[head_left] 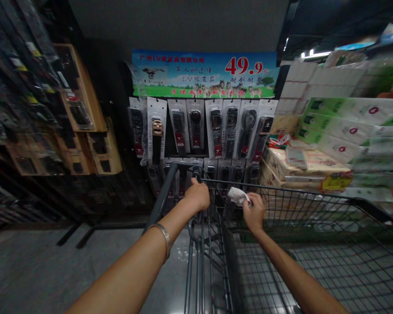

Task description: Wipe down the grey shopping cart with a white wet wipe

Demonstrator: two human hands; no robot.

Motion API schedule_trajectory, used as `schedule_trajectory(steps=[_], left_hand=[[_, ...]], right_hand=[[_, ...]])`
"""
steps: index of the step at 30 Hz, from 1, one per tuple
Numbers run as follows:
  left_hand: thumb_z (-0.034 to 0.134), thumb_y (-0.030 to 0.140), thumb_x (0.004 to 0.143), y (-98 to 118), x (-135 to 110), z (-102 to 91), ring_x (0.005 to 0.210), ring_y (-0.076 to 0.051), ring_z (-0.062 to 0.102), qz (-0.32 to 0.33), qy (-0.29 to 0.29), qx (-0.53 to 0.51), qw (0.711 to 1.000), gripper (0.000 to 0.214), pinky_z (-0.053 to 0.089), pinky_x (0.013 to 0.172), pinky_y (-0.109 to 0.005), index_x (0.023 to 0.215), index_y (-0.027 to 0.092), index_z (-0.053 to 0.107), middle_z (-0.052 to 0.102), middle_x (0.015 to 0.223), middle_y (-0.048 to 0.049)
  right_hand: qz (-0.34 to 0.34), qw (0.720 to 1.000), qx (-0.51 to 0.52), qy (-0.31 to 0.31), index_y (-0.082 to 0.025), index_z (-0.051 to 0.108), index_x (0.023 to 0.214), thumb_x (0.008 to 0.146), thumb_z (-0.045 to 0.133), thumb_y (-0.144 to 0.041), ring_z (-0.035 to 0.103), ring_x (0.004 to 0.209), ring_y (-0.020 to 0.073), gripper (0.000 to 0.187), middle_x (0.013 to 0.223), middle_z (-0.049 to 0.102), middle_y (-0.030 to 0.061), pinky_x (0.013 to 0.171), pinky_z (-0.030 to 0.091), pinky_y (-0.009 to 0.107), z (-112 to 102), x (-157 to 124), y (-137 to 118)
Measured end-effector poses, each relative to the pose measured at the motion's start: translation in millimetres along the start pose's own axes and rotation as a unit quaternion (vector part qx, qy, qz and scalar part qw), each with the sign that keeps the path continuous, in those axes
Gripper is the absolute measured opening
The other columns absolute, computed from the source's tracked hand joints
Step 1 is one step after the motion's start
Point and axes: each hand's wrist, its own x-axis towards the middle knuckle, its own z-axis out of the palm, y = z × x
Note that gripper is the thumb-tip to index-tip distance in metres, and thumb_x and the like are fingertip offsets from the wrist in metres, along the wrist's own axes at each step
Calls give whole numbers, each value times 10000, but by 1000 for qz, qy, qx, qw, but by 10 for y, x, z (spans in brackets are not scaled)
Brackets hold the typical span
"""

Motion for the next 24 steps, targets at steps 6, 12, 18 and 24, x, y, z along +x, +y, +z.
schedule_trajectory(steps=[6, 12, 18, 24], left_hand=[[577, 90, 669, -4, 2, 12, 1009, -277, 611, -2, -1, -7, 1000, 510, 504, 829, -309, 1177, 67, 536, 392, 1311, -269], [589, 92, 678, -6, -27, 17, 1031, -277, 608, -8, -3, -9, 1000, 536, 492, 860, -301, 1207, 59, 505, 307, 1357, -278], [581, 91, 689, 0, 12, 10, 1035, -288, 601, -7, -9, -5, 1000, 535, 493, 856, -308, 1216, 49, 494, 313, 1354, -289], [570, 73, 680, 12, -2, -14, 1005, -266, 613, -7, -9, 9, 1000, 511, 502, 829, -296, 1187, 56, 515, 349, 1340, -272]], right_hand=[[-181, 966, -87, -165, -157, 612, 1065, 850, 337, -110, 555, 962, 210, 352, 1042, 599, 120, 821, 465, 341, 222, -119, 262], [-217, 894, -249, -303, -149, 606, 1060, 816, 401, -28, 600, 873, 197, 341, 1008, 637, 117, 763, 469, 280, 387, -415, 526], [-169, 876, -312, -328, -173, 596, 1043, 842, 388, -51, 613, 889, 190, 315, 1004, 643, 98, 727, 467, 249, 361, -503, 542], [-64, 884, -289, -362, -132, 628, 1019, 850, 370, -70, 632, 842, 189, 315, 1013, 642, 127, 681, 444, 240, 293, -479, 354]])
